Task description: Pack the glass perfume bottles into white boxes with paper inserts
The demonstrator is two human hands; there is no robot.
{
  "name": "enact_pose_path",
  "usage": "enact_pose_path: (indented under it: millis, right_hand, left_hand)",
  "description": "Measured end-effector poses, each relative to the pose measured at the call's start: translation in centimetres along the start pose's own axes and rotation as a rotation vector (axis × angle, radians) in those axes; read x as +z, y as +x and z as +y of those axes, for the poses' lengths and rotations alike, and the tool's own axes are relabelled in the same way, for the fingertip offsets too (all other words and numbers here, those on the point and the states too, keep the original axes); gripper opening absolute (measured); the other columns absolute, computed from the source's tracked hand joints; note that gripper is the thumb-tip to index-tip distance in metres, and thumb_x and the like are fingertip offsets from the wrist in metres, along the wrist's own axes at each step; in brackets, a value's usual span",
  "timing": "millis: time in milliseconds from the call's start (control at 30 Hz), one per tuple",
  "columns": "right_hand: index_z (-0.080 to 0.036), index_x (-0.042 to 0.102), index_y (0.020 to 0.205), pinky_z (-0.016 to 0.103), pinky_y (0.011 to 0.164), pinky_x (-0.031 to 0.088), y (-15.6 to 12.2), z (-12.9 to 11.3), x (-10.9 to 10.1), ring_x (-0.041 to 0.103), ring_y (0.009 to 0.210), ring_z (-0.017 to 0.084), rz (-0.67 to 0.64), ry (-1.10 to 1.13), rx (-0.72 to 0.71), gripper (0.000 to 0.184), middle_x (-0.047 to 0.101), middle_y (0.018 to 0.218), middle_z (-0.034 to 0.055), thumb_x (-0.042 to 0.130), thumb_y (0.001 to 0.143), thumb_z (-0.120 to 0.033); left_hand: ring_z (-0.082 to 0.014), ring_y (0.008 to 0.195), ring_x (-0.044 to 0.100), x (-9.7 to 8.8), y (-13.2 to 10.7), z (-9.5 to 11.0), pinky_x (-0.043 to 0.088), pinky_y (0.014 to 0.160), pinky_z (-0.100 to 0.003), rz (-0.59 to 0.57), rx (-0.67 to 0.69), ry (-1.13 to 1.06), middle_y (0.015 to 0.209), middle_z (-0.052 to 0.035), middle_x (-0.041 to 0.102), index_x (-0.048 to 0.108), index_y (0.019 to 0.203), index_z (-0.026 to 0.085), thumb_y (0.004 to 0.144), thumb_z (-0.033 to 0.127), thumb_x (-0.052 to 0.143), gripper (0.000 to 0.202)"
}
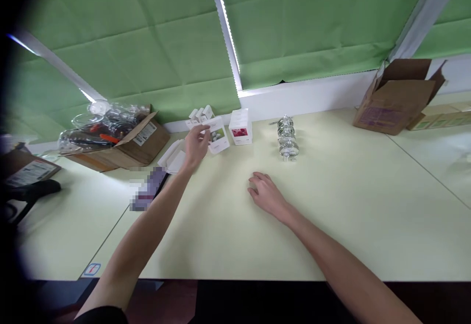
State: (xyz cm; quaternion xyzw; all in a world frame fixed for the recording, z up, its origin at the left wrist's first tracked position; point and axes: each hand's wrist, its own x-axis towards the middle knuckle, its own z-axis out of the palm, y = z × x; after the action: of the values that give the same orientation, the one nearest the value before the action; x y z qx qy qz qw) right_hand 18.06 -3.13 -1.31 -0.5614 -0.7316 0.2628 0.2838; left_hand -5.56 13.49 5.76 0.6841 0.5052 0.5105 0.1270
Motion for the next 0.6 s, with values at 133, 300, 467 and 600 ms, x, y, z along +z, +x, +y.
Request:
enact_pose_path:
  millis: [133,300,467,600]
  right_hand:
    - [-0.015,0.067,0.126,0.039,0.093,0.054,0.0,-0.3,-0.9,0.069,0.101,0.024,0.029,0.076,0.048,0.035,0.065,0.132,0.0161,0.057,0.092,-0.021]
    - [-0.017,0.054,0.141,0.036,0.078,0.057,-0.2,-0.6,-2.2,0.069,0.089,0.022,0.026,0.176,0.156,0.056,0.068,0.127,0.0155,0.064,0.087,-0.029]
    - [-0.02,0.052,0.139,0.035,0.066,0.057,-0.2,-1.3,-2.2,0.066,0.072,0.017,0.015,0.347,0.126,0.063,0.069,0.128,0.0119,0.07,0.081,-0.034]
    - [-0.02,0.065,0.115,0.034,0.064,0.056,0.1,-1.3,-2.4,0.065,0.068,0.017,0.046,0.347,0.134,0.04,0.076,0.106,0.0081,0.068,0.08,-0.037]
  left_hand:
    - [-0.0103,0.062,0.064,-1.7,-6.0,2.6,0.055,0.054,-0.025,-0.068,-0.135,-0.327,0.108,-0.0082,0.07,0.072,0.102,0.018,0.088,0.037,0.066,0.024]
    - [-0.012,0.07,0.067,-2.2,-11.3,5.7,0.059,0.058,-0.028,-0.213,-0.25,-0.664,0.118,-0.0078,0.069,0.074,0.105,0.02,0.081,0.029,0.072,0.026]
    - [-0.0185,0.079,0.069,-2.1,-13.4,6.8,0.06,0.067,-0.031,-0.397,-0.407,-0.874,0.077,-0.0051,0.073,0.072,0.117,0.018,0.078,0.02,0.07,0.04]
    - [-0.0196,0.084,0.071,-2.5,-13.9,7.1,0.061,0.07,-0.033,-0.432,-0.358,-0.895,0.102,-0.008,0.075,0.073,0.115,0.021,0.079,0.02,0.069,0.037]
